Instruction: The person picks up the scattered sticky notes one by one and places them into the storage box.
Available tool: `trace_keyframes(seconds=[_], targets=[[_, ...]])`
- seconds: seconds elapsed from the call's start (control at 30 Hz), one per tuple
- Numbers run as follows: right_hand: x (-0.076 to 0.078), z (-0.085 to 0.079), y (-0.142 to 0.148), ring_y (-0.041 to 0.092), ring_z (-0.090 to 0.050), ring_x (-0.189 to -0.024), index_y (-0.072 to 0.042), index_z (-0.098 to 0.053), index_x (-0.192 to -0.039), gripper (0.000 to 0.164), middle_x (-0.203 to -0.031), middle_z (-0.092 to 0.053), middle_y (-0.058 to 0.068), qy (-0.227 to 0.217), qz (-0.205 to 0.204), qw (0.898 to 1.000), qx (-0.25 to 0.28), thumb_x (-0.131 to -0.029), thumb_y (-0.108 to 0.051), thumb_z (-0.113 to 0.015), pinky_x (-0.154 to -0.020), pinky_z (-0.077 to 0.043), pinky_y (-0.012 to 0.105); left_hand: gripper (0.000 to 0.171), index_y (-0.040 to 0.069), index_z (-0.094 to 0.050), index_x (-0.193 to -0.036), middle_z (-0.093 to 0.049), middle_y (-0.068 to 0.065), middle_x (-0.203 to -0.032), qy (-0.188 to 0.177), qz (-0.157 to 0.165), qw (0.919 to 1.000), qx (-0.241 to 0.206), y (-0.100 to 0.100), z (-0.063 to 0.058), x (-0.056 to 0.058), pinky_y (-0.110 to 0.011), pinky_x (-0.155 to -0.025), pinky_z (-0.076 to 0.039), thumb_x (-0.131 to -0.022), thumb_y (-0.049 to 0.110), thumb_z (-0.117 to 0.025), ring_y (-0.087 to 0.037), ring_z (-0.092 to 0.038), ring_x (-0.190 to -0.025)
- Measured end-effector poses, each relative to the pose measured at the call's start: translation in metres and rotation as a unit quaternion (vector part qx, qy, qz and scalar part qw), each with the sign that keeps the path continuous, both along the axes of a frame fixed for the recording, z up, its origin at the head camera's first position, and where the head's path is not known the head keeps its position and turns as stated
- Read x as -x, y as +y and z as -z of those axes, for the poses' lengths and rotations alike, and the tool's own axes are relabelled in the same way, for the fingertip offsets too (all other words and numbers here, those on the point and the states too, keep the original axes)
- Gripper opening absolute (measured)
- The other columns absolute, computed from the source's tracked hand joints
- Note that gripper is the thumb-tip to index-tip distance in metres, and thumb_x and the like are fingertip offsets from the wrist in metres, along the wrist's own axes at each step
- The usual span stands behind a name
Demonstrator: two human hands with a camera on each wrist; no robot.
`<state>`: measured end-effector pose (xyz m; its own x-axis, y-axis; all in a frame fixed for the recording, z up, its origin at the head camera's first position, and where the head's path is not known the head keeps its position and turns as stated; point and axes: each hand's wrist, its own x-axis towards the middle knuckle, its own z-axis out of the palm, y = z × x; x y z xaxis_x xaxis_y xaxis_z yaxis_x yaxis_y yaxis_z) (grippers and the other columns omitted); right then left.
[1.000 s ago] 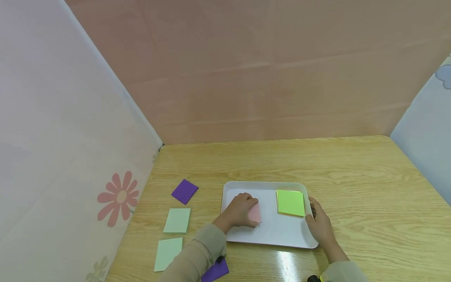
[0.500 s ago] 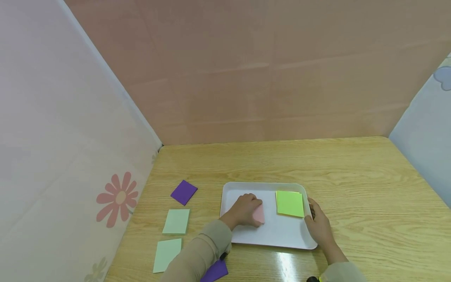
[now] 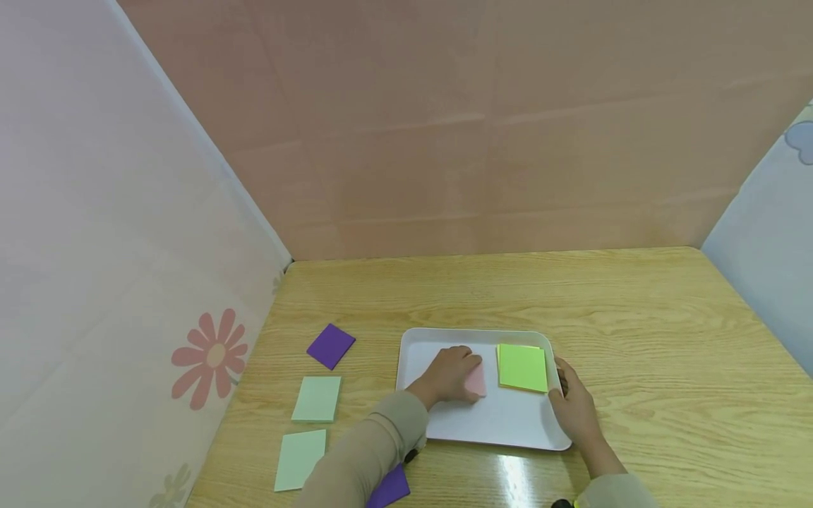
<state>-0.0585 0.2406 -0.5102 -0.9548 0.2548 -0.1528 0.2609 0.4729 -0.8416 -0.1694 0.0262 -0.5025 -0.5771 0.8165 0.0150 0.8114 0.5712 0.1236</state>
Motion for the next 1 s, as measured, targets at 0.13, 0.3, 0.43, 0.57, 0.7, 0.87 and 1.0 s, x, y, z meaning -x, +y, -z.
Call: trace_keyframes(seconds=[0.13, 0.3, 0.43, 0.57, 0.7, 0.87, 1.0], targets=[[0.000, 0.000, 0.000, 0.043, -0.039, -0.118, 0.007, -0.016, -0.141, 0.057, -0.128, -0.040, 0.031, 0.004, 0.001, 1.000, -0.001, -0.086, 0.001, -0.031, -0.095, -0.036, 0.055, 0.042, 0.017, -0.056, -0.100, -0.055, 0.002, -0.093, 0.000, 0.001, 0.9999, 0.016, 0.004, 0.001, -0.001, -0.022, -0.072, -0.043, -0.072, 0.045, -0.070, -0.010, -0.051, -0.084], [0.000, 0.000, 0.000, 0.043, -0.038, -0.119, 0.006, -0.016, -0.142, 0.057, -0.129, -0.039, 0.031, 0.004, -0.001, 1.000, 0.004, -0.087, 0.001, -0.032, -0.095, -0.036, 0.056, 0.053, 0.014, -0.052, -0.122, -0.051, -0.005, -0.126, -0.028, -0.016, 0.9988, 0.037, 0.007, 0.001, -0.004, -0.030, -0.097, -0.040, -0.079, 0.043, -0.065, -0.018, -0.046, -0.118], [0.000, 0.000, 0.000, 0.043, -0.038, -0.120, 0.005, -0.015, -0.142, 0.057, -0.130, -0.039, 0.031, 0.003, -0.001, 1.000, 0.005, -0.088, 0.001, -0.032, -0.096, -0.035, 0.056, 0.061, 0.010, -0.044, -0.134, -0.040, -0.007, -0.141, -0.045, -0.016, 0.9973, 0.055, 0.009, 0.001, -0.005, -0.029, -0.108, -0.029, -0.084, 0.042, -0.061, -0.020, -0.034, -0.131], [0.000, 0.000, -0.001, 0.043, -0.039, -0.119, 0.006, -0.017, -0.142, 0.056, -0.128, -0.040, 0.031, 0.008, 0.001, 1.000, -0.001, -0.088, 0.001, -0.032, -0.095, -0.036, 0.055, 0.062, 0.011, -0.041, -0.137, -0.036, -0.005, -0.144, -0.037, -0.013, 0.9964, 0.075, 0.010, 0.001, -0.007, -0.028, -0.109, -0.026, -0.087, 0.043, -0.056, -0.020, -0.032, -0.133], [-0.001, 0.000, -0.001, 0.043, -0.040, -0.118, 0.007, -0.018, -0.141, 0.056, -0.126, -0.042, 0.032, 0.013, 0.001, 1.000, -0.008, -0.088, 0.002, -0.033, -0.094, -0.037, 0.055, 0.061, 0.018, -0.036, -0.141, -0.031, 0.000, -0.148, -0.030, -0.024, 0.9942, 0.100, 0.011, 0.001, -0.008, -0.036, -0.109, -0.027, -0.089, 0.047, -0.049, -0.019, -0.027, -0.136], [-0.001, 0.000, -0.001, 0.043, -0.042, -0.116, 0.007, -0.018, -0.141, 0.056, -0.126, -0.042, 0.032, 0.016, 0.000, 1.000, -0.009, -0.087, 0.002, -0.032, -0.093, -0.038, 0.054, 0.058, 0.025, -0.035, -0.141, -0.028, 0.006, -0.148, -0.042, -0.045, 0.9927, 0.104, 0.012, 0.000, -0.010, -0.047, -0.105, -0.028, -0.089, 0.048, -0.047, -0.021, -0.025, -0.137], [-0.002, -0.001, -0.001, 0.043, -0.040, -0.117, 0.007, -0.018, -0.141, 0.056, -0.127, -0.041, 0.032, 0.010, 0.001, 1.000, -0.002, -0.087, 0.003, -0.033, -0.093, -0.037, 0.054, 0.053, 0.024, -0.047, -0.131, -0.040, 0.005, -0.141, -0.010, -0.051, 0.9940, 0.096, 0.014, -0.002, -0.011, -0.042, -0.097, -0.038, -0.086, 0.049, -0.053, -0.021, -0.036, -0.129]])
